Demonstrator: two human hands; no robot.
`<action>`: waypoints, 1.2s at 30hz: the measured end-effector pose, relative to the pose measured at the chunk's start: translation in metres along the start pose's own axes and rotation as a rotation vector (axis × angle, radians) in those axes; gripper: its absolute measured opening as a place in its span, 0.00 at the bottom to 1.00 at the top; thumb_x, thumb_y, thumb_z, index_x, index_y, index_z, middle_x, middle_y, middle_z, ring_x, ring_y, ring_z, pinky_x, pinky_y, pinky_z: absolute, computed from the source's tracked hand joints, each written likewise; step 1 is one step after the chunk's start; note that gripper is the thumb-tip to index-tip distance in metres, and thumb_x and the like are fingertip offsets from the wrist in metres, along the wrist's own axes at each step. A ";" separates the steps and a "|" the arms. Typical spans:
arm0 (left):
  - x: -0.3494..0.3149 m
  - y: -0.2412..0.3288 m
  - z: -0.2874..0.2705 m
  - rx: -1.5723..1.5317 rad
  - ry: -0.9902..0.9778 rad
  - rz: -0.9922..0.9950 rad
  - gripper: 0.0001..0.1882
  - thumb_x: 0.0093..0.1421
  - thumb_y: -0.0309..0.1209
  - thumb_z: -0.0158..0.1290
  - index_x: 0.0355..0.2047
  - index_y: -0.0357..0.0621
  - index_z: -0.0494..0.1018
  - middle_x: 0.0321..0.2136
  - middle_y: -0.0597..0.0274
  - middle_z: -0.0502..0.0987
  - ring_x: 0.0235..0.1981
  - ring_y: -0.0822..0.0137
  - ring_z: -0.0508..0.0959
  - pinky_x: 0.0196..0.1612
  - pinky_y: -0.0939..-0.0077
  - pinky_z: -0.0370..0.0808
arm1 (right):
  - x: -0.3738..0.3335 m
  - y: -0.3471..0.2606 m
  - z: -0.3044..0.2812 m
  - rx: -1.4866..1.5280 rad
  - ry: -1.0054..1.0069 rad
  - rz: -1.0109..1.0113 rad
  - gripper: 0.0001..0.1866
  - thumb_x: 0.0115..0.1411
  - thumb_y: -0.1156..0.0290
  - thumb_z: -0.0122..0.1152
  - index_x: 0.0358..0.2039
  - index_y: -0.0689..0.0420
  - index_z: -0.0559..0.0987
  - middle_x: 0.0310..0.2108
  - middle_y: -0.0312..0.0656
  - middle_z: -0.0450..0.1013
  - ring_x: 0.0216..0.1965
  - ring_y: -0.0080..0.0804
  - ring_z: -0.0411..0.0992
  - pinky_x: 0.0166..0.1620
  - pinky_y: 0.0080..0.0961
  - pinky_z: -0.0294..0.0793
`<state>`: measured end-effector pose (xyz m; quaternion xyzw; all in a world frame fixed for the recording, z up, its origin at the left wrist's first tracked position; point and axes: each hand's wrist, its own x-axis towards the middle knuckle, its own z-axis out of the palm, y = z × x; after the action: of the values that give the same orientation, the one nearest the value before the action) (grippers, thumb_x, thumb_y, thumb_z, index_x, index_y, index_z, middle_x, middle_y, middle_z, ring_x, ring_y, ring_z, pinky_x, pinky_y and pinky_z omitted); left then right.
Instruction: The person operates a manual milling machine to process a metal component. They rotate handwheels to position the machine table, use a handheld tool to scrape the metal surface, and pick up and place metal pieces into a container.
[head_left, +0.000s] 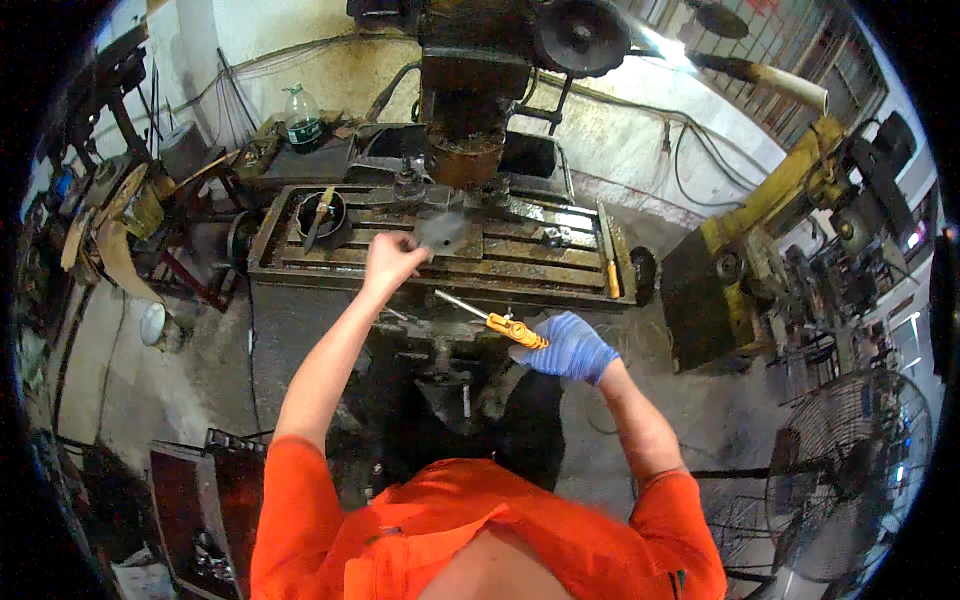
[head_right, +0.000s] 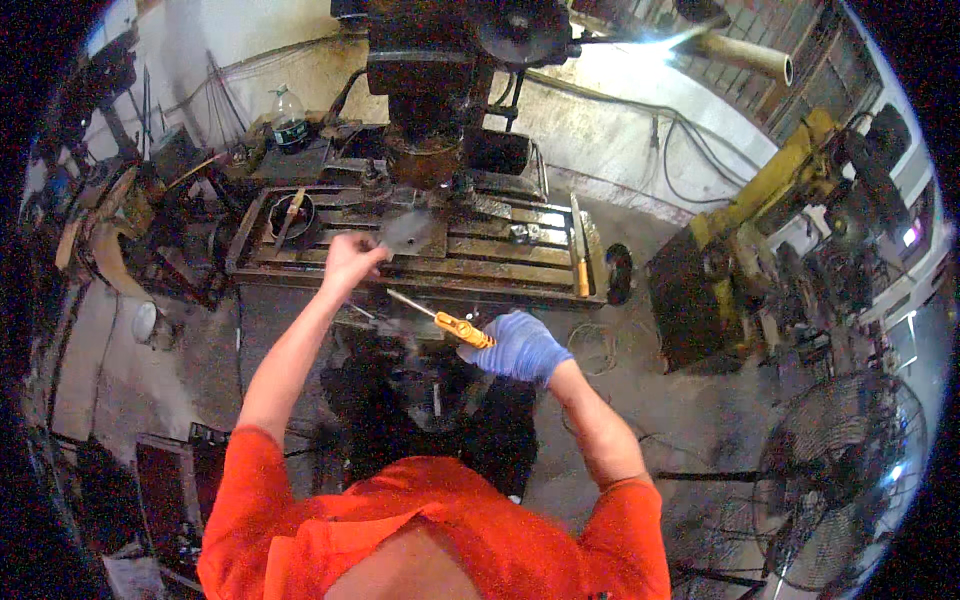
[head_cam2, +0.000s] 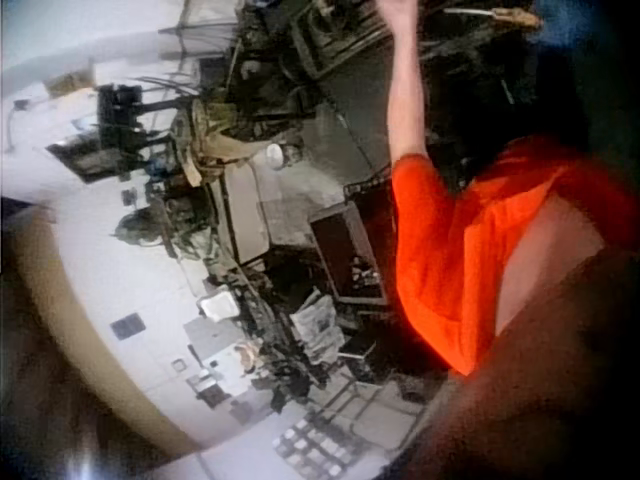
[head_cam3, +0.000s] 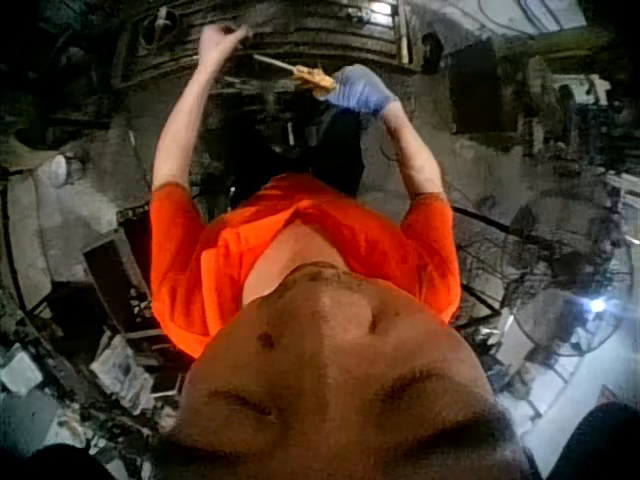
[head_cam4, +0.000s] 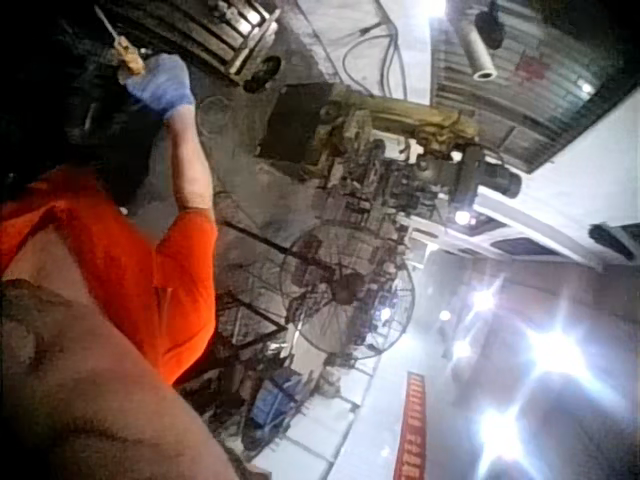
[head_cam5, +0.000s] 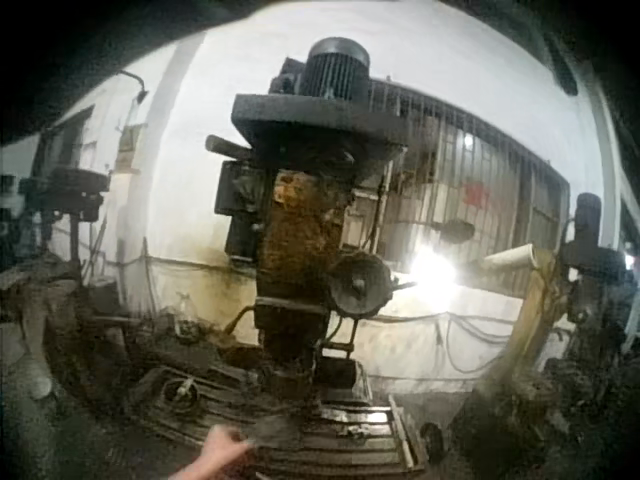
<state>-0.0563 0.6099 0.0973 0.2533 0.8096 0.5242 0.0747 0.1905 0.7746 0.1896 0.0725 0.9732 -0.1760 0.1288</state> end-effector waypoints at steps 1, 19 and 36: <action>0.013 0.009 0.010 0.247 0.076 0.075 0.13 0.41 0.35 0.58 0.22 0.37 0.74 0.19 0.52 0.76 0.20 0.57 0.76 0.26 0.67 0.73 | -0.001 0.006 0.001 -0.024 0.051 0.007 0.23 0.48 0.46 0.53 0.26 0.56 0.77 0.20 0.53 0.70 0.25 0.51 0.70 0.30 0.37 0.69; 0.059 -0.010 0.030 0.739 0.065 0.391 0.13 0.44 0.29 0.51 0.33 0.51 0.75 0.28 0.56 0.76 0.30 0.54 0.76 0.34 0.60 0.73 | 0.096 0.078 0.101 0.196 0.326 0.388 0.26 0.45 0.47 0.59 0.31 0.59 0.78 0.28 0.49 0.74 0.32 0.41 0.74 0.35 0.31 0.71; 0.102 -0.002 0.080 0.649 0.214 0.113 0.19 0.47 0.40 0.56 0.36 0.42 0.69 0.24 0.49 0.75 0.28 0.52 0.77 0.30 0.59 0.73 | -0.031 0.130 -0.022 0.516 0.872 0.228 0.07 0.45 0.79 0.63 0.28 0.63 0.77 0.26 0.38 0.75 0.28 0.21 0.70 0.35 0.18 0.71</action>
<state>-0.1138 0.7238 0.0749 0.2519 0.9221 0.2661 -0.1243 0.2395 0.9004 0.1765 0.2739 0.8475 -0.3484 -0.2922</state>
